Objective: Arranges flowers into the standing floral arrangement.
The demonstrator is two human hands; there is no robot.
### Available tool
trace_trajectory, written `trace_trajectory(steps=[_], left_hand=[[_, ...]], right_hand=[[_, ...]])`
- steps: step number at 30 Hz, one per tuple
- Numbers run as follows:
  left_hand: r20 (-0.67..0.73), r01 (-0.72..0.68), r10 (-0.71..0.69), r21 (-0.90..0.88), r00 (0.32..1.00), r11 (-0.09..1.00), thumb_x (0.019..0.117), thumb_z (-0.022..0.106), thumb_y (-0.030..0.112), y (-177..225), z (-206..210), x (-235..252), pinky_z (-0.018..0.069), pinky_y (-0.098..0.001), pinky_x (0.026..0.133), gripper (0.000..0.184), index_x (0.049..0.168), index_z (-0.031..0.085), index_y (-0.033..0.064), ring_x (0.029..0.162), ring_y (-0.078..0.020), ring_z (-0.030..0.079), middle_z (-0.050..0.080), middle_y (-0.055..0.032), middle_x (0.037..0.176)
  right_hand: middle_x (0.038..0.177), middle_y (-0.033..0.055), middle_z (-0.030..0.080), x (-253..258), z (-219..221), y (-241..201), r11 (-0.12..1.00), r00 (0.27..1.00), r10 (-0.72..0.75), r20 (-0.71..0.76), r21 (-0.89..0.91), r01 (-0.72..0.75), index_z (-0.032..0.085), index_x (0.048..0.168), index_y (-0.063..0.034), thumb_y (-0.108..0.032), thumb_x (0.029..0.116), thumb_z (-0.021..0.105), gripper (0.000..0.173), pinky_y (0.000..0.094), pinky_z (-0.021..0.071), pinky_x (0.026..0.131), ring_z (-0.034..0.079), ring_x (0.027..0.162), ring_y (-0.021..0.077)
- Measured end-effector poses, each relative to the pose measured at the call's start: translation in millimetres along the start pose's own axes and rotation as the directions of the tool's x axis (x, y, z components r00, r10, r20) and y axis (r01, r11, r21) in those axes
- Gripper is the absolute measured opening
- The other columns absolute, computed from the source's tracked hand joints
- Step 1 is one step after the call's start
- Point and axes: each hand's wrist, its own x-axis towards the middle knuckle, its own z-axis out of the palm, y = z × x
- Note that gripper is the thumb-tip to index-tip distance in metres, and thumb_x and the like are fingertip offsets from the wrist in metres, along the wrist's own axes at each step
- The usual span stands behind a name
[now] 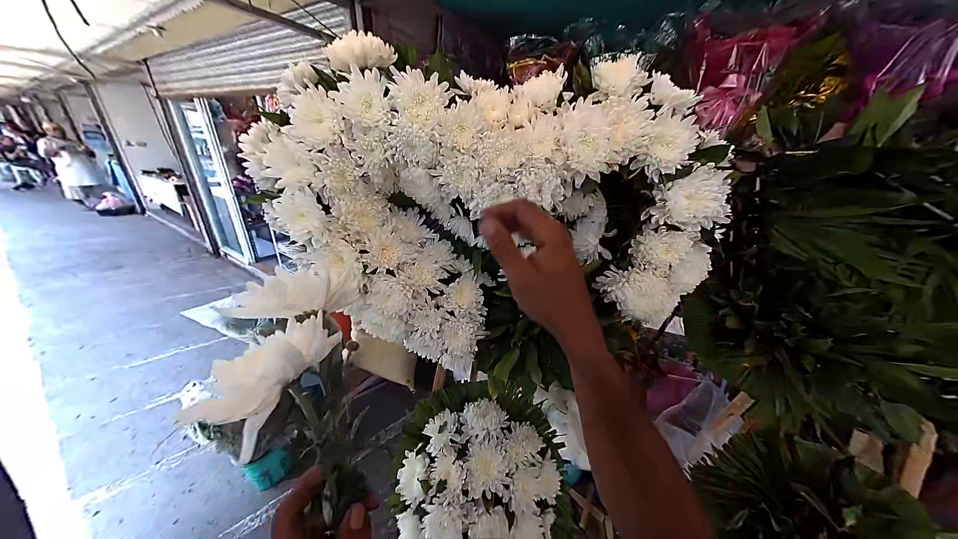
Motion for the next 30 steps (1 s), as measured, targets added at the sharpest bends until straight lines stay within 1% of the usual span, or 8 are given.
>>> trace_trajectory(steps=[3,6,10,17,19,22,25,30], left_hand=[[0.038,0.017,-0.016,-0.021,0.999,1.0,0.1029,0.06,0.026,7.2,19.5,10.8,0.0568,-0.0234,0.058,0.048,0.147,0.04,0.0231,0.07,-0.0061,0.065,0.07,0.0053,0.102],[0.054,0.023,-0.023,0.014,0.998,1.0,0.1016,0.061,0.031,-2.7,29.7,13.7,0.0555,-0.0217,0.055,0.046,0.145,0.047,0.0231,0.065,-0.0061,0.062,0.069,0.0027,0.098],[0.086,-0.003,-0.008,0.122,0.996,0.993,0.1018,0.059,0.023,-18.0,32.6,11.5,0.0552,-0.0208,0.058,0.046,0.145,0.051,0.0121,0.068,-0.004,0.062,0.068,-0.0007,0.113],[0.145,-0.029,-0.018,0.312,0.989,0.95,0.1031,0.057,0.031,-27.2,24.2,8.6,0.0563,-0.0305,0.097,0.047,0.145,0.056,0.0114,0.116,-0.0098,0.064,0.065,-0.0045,0.135],[0.108,0.083,-0.105,0.195,0.989,0.977,0.1025,0.06,0.04,-22.2,19.1,5.6,0.0595,-0.0266,0.086,0.055,0.148,0.049,0.01,0.104,-0.0065,0.067,0.064,-0.002,0.133],[-0.039,0.237,-0.237,0.013,0.971,0.971,0.1008,0.061,0.033,-30.1,-1.7,7.2,0.0503,-0.0247,0.047,0.059,0.151,0.038,0.0132,0.061,-0.0082,0.057,0.064,-0.0013,0.113],[-0.091,0.295,-0.288,0.072,0.953,0.953,0.0961,0.063,0.025,-47.1,-16.5,14.0,0.0494,-0.0254,0.046,0.059,0.146,0.036,0.0109,0.058,-0.0087,0.057,0.065,-0.0022,0.11],[0.138,0.226,-0.233,0.067,0.963,0.972,0.0968,0.062,0.039,-30.7,11.5,23.2,0.0537,-0.0228,0.065,0.044,0.123,0.06,0.0042,0.079,-0.0037,0.061,0.066,0.0011,0.102]], right_hand=[[0.11,0.0085,0.073,-81.3,55.2,4.4,0.835,0.887,0.037,0.46,0.473,-0.281,0.07,0.119,-0.0012,-0.023,0.106,0.057,0.029,0.0335,0.0606,0.088,0.071,0.099,0.0145],[0.114,0.0146,0.071,-111.5,84.3,1.0,0.634,0.916,0.177,0.359,0.671,-0.386,0.067,0.124,0.0031,-0.018,0.1051,0.057,0.03,0.039,0.0611,0.089,0.07,0.102,0.022],[0.107,0.0084,0.072,-123.6,86.7,0.2,0.649,0.921,0.218,0.322,0.658,-0.383,0.07,0.117,0.0003,-0.021,0.1024,0.062,0.027,0.0322,0.06,0.084,0.069,0.094,0.0144],[0.103,0.0111,0.072,-128.7,97.9,7.5,0.504,0.822,0.352,0.447,0.649,-0.569,0.069,0.115,0.0023,-0.009,0.1004,0.064,0.02,0.0322,0.061,0.078,0.069,0.09,0.0166],[0.104,0.0125,0.071,-131.9,98.8,8.9,0.464,0.824,0.391,0.41,0.686,-0.561,0.065,0.117,0.0021,-0.009,0.104,0.056,0.02,0.0366,0.0624,0.081,0.071,0.09,0.0196],[0.1,0.0087,0.068,-133.4,91.7,9.9,0.409,0.844,0.464,0.268,0.781,-0.472,0.06,0.117,-0.0035,-0.014,0.1082,0.047,0.019,0.0391,0.0646,0.077,0.071,0.083,0.019],[0.101,0.0088,0.068,-138.5,91.6,7.4,0.372,0.842,0.501,0.198,0.829,-0.417,0.061,0.114,-0.0042,-0.012,0.1079,0.047,0.017,0.0383,0.0653,0.076,0.072,0.08,0.0188],[0.11,0.0135,0.071,-155.9,117.0,-7.7,0.22,0.83,0.423,0.364,0.847,-0.483,0.062,0.114,-0.0008,-0.003,0.1036,0.053,0.014,0.0372,0.0641,0.08,0.073,0.086,0.02]])
